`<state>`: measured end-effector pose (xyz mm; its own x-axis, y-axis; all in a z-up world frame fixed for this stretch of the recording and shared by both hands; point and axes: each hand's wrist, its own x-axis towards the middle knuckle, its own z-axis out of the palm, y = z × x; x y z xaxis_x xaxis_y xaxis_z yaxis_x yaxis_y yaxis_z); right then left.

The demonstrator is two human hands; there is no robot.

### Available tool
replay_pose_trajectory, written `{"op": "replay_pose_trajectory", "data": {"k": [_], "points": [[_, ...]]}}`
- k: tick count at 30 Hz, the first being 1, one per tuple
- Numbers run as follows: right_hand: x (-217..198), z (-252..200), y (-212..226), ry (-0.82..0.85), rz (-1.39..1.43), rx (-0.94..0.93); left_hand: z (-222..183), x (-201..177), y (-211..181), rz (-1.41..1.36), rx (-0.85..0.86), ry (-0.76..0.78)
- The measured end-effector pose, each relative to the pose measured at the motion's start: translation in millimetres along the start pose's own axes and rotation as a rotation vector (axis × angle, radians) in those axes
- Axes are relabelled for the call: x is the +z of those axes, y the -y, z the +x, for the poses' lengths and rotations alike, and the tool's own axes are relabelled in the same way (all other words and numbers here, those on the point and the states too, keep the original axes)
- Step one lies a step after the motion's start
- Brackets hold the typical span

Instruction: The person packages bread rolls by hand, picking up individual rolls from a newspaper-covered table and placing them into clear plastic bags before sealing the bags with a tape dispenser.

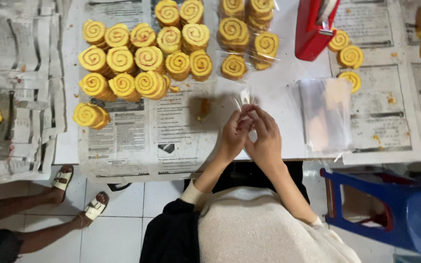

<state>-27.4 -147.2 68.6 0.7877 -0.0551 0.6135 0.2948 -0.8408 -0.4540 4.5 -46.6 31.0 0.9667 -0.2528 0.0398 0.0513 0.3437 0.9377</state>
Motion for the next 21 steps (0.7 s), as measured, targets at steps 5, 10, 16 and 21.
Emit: {"op": "replay_pose_trajectory", "data": {"k": [5,10,16,21], "points": [[-19.8,10.8,-11.8,0.106,0.362,0.292,1.4,-27.2,9.1,-0.071,-0.057,-0.066],[12.1,-7.3,-54.7,0.284,0.813,0.741,-0.9,-40.3,5.2,-0.062,-0.093,-0.114],[28.5,-3.6,-46.7,0.182,0.809,0.758,-14.5,-61.3,2.3,0.124,0.042,-0.276],[34.0,-10.6,-42.7,0.313,0.052,0.470,-29.9,-66.6,-3.7,1.243,0.482,-0.175]]}}
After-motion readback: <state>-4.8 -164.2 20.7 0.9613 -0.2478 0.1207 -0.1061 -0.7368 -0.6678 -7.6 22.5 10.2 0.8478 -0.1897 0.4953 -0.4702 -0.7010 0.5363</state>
